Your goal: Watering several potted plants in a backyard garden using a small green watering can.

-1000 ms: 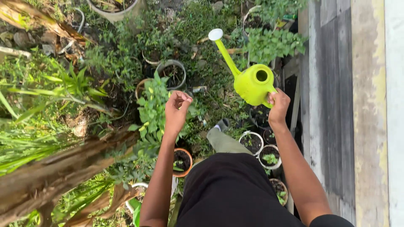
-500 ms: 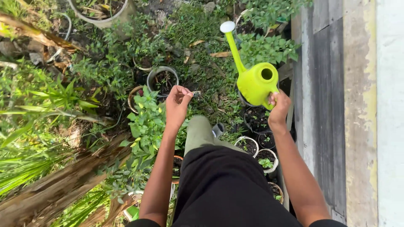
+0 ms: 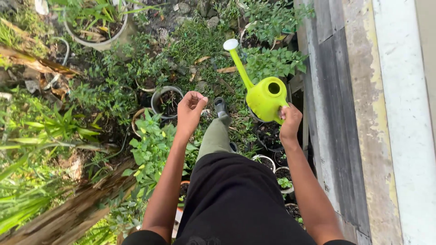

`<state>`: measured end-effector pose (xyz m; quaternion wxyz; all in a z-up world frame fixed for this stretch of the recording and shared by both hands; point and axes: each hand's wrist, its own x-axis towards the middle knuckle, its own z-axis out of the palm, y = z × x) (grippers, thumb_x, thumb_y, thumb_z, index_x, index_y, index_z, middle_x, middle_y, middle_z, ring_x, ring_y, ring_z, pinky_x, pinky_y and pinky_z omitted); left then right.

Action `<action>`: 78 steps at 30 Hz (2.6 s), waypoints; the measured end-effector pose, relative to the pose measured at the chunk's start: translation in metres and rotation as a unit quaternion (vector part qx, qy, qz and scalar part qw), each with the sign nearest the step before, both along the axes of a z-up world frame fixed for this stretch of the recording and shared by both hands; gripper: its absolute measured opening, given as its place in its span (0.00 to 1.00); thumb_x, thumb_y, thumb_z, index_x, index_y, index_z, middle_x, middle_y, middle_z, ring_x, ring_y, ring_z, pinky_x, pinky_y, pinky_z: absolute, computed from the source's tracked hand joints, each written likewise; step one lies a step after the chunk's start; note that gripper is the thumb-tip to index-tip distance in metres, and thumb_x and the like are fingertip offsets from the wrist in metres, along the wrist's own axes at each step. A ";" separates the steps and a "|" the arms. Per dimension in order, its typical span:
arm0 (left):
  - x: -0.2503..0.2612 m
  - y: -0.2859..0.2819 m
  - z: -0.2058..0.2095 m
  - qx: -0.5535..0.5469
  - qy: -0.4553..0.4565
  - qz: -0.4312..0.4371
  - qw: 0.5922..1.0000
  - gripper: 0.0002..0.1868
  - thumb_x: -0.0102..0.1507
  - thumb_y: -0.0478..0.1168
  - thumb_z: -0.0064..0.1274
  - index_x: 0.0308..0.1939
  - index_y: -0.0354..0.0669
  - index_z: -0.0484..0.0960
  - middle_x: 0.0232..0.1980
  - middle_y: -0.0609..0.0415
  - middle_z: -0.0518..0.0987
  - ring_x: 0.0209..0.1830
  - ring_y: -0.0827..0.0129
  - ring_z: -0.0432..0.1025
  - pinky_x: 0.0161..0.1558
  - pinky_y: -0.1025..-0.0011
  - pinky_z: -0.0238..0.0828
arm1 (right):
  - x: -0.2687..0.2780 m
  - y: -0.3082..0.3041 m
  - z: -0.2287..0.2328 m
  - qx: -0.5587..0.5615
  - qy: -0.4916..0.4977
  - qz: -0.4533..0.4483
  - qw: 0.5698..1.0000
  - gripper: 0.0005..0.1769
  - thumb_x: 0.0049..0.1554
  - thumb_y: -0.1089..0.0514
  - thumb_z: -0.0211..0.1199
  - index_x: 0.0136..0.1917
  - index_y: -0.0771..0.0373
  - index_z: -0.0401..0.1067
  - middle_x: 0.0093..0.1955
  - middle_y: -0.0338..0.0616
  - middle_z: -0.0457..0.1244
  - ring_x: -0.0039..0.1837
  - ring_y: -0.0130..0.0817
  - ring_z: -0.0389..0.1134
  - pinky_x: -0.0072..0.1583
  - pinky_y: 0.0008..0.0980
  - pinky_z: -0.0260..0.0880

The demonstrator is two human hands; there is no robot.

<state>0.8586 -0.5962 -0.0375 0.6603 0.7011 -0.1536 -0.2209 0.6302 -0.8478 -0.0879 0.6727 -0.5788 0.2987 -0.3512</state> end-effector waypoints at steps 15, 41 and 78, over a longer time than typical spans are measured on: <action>0.081 -0.031 -0.027 0.003 0.008 0.019 1.000 0.09 0.65 0.39 0.61 0.44 0.36 0.84 0.37 0.60 0.82 0.36 0.81 0.73 0.41 0.78 0.72 | 0.101 -0.067 0.000 0.003 -0.003 0.049 0.999 0.15 0.60 0.61 0.53 0.32 0.62 0.59 0.31 0.35 0.52 0.36 0.24 0.51 0.41 0.30 0.49; 0.335 -0.065 0.002 -0.033 -0.015 0.185 0.982 0.10 0.72 0.38 0.49 0.50 0.36 0.84 0.42 0.58 0.83 0.43 0.77 0.75 0.50 0.77 0.71 | 0.443 -0.155 0.012 0.011 -0.002 0.179 0.984 0.13 0.60 0.58 0.53 0.34 0.63 0.61 0.33 0.35 0.54 0.37 0.24 0.52 0.43 0.28 0.51; 0.514 -0.164 -0.052 -0.050 -0.021 0.442 0.895 0.10 0.71 0.37 0.47 0.48 0.36 0.83 0.42 0.58 0.83 0.42 0.76 0.76 0.49 0.76 0.73 | 0.791 -0.256 -0.014 -0.068 0.046 0.448 0.890 0.15 0.60 0.55 0.54 0.33 0.62 0.63 0.32 0.33 0.56 0.36 0.21 0.52 0.40 0.29 0.48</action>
